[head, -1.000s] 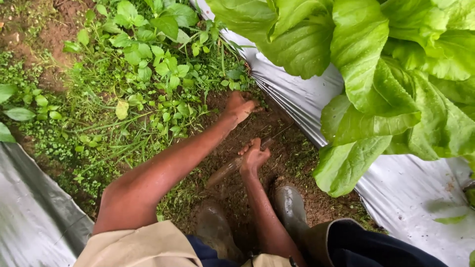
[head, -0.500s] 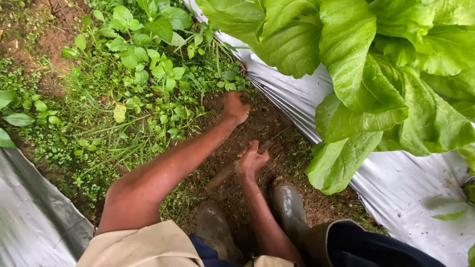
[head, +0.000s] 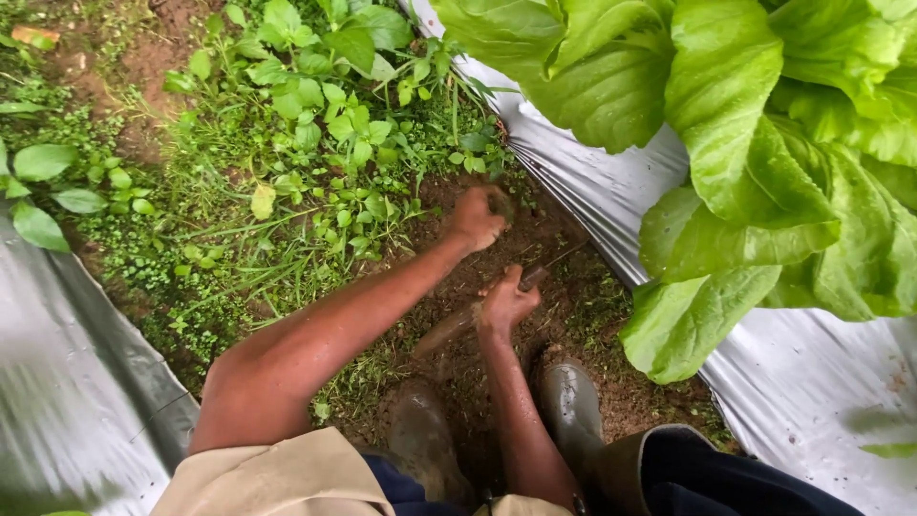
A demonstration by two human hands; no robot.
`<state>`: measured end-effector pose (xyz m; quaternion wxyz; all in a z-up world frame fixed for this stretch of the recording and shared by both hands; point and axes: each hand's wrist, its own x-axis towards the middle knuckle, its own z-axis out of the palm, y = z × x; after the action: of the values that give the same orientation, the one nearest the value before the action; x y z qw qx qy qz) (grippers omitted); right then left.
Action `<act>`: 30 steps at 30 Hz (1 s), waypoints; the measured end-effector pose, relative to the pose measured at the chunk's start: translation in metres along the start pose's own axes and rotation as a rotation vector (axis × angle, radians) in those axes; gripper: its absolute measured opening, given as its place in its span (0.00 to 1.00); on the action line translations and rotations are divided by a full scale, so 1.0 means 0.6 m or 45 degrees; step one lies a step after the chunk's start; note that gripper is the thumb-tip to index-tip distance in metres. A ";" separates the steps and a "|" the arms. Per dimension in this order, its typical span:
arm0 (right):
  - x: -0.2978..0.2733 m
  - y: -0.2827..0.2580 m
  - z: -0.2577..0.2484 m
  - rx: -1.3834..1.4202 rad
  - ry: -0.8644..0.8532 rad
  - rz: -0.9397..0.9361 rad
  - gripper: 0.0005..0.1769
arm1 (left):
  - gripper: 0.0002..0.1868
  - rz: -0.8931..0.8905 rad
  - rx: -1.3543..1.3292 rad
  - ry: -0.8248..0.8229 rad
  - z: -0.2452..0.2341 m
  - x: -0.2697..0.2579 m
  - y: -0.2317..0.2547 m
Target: The person uses a small hand hoe to loosen soil and remove weeds from a narrow row between plastic mulch beds. They repeatedly pull up the loosened weeds by hand and discard them while working along the bed.
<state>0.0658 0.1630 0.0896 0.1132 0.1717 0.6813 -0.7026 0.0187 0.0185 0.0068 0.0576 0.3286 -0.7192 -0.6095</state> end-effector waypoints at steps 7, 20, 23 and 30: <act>0.003 0.000 -0.011 0.009 -0.066 -0.021 0.17 | 0.25 -0.096 0.080 0.210 -0.056 -0.014 0.143; -0.008 -0.011 0.001 0.027 -0.013 0.045 0.15 | 0.25 -0.098 0.067 0.249 -0.026 0.093 -0.032; -0.001 -0.005 0.001 0.007 -0.030 0.032 0.15 | 0.31 -0.107 0.064 0.178 -0.026 0.066 0.012; 0.021 0.044 0.003 -0.046 0.003 0.001 0.14 | 0.25 -0.118 0.194 -0.094 -0.007 -0.028 0.016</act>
<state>0.0645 0.1608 0.0607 0.1157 0.1708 0.6940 -0.6898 0.0302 0.0246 0.0219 -0.0223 0.3422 -0.7491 -0.5668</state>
